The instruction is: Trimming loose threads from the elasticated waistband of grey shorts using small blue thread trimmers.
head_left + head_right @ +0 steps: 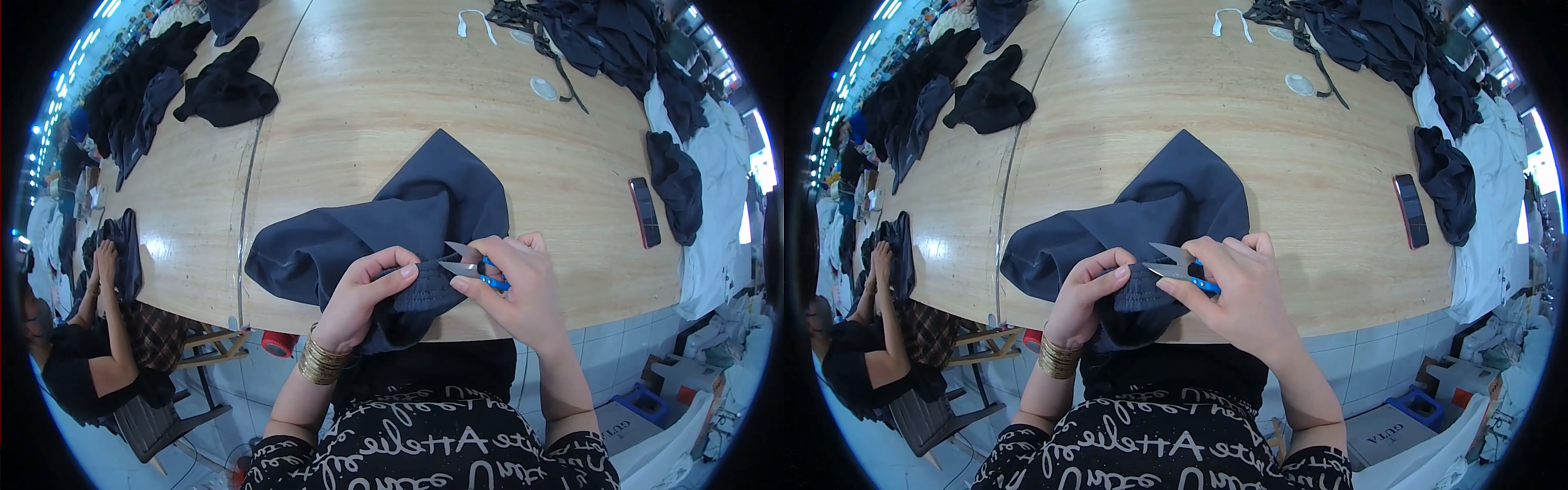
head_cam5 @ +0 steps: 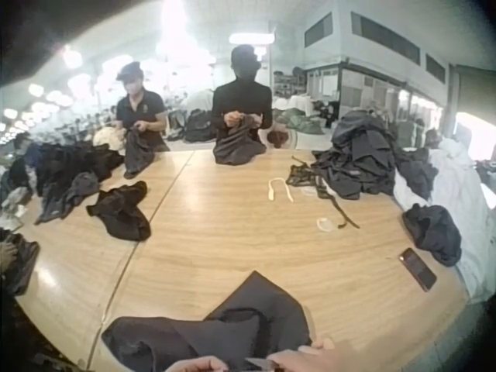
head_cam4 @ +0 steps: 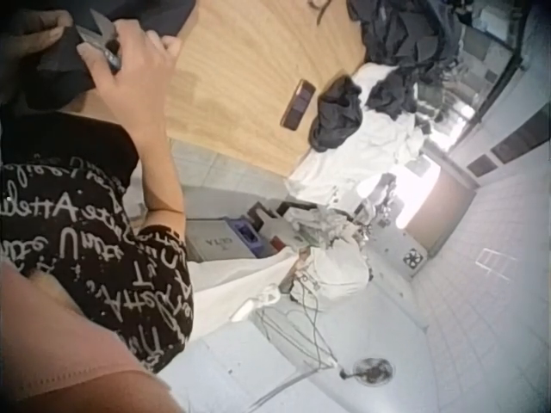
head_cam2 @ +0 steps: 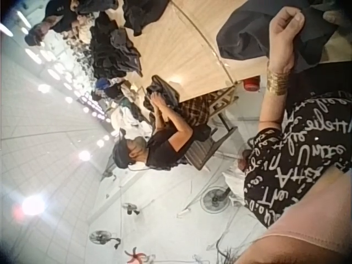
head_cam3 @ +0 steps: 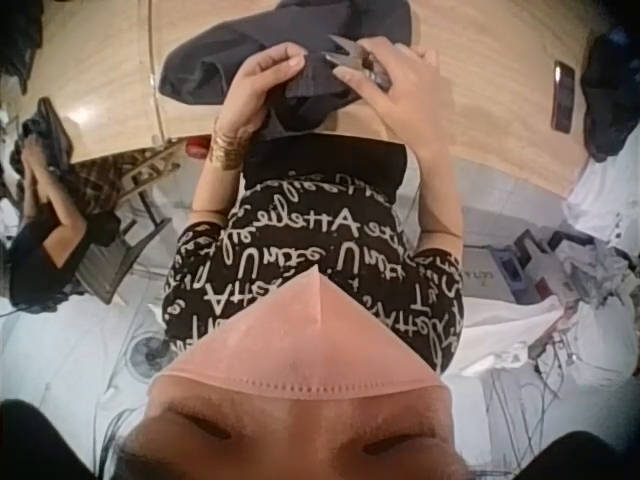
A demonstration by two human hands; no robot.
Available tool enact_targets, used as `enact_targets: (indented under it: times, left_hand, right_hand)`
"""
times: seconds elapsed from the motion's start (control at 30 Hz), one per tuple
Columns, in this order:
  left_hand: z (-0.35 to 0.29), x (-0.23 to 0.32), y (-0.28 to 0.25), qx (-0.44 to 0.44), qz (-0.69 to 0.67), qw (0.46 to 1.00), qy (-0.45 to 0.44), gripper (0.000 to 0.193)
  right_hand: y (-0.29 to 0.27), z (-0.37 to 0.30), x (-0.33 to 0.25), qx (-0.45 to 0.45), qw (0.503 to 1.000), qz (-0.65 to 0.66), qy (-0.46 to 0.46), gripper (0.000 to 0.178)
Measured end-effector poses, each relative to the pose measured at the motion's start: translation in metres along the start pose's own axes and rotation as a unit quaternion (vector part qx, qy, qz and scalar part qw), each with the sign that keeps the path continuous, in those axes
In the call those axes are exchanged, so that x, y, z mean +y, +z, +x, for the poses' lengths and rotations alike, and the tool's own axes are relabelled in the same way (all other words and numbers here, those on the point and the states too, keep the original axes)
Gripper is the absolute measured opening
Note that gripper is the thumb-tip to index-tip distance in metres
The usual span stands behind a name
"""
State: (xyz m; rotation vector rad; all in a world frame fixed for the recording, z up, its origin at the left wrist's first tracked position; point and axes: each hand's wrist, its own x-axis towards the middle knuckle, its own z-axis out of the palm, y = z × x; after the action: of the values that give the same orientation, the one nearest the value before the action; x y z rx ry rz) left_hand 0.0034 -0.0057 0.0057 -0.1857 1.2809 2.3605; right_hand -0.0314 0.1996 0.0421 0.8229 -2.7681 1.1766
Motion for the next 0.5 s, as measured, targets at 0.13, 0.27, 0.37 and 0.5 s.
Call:
enact_targets:
  times: [0.13, 0.27, 0.37, 0.5]
  left_hand:
    - [0.000, -0.001, 0.002, 0.013, 0.009, 1.000, 0.019, 0.011]
    - [0.000, -0.001, 0.004, 0.006, 0.018, 1.000, 0.020, 0.011]
    - [0.001, -0.003, 0.005, 0.013, 0.039, 0.999, 0.027, 0.011]
    - [0.001, -0.003, 0.006, 0.016, 0.058, 0.998, 0.026, 0.011]
  right_hand:
    - [0.001, -0.002, -0.007, 0.010, 1.000, 0.006, -0.015, 0.026]
    - [0.012, -0.002, -0.013, 0.046, 0.993, 0.106, 0.010, 0.026]
    - [0.014, 0.000, -0.009, 0.030, 0.995, 0.091, -0.014, 0.025]
    - [0.015, 0.004, -0.005, 0.028, 0.995, 0.029, -0.088, 0.021]
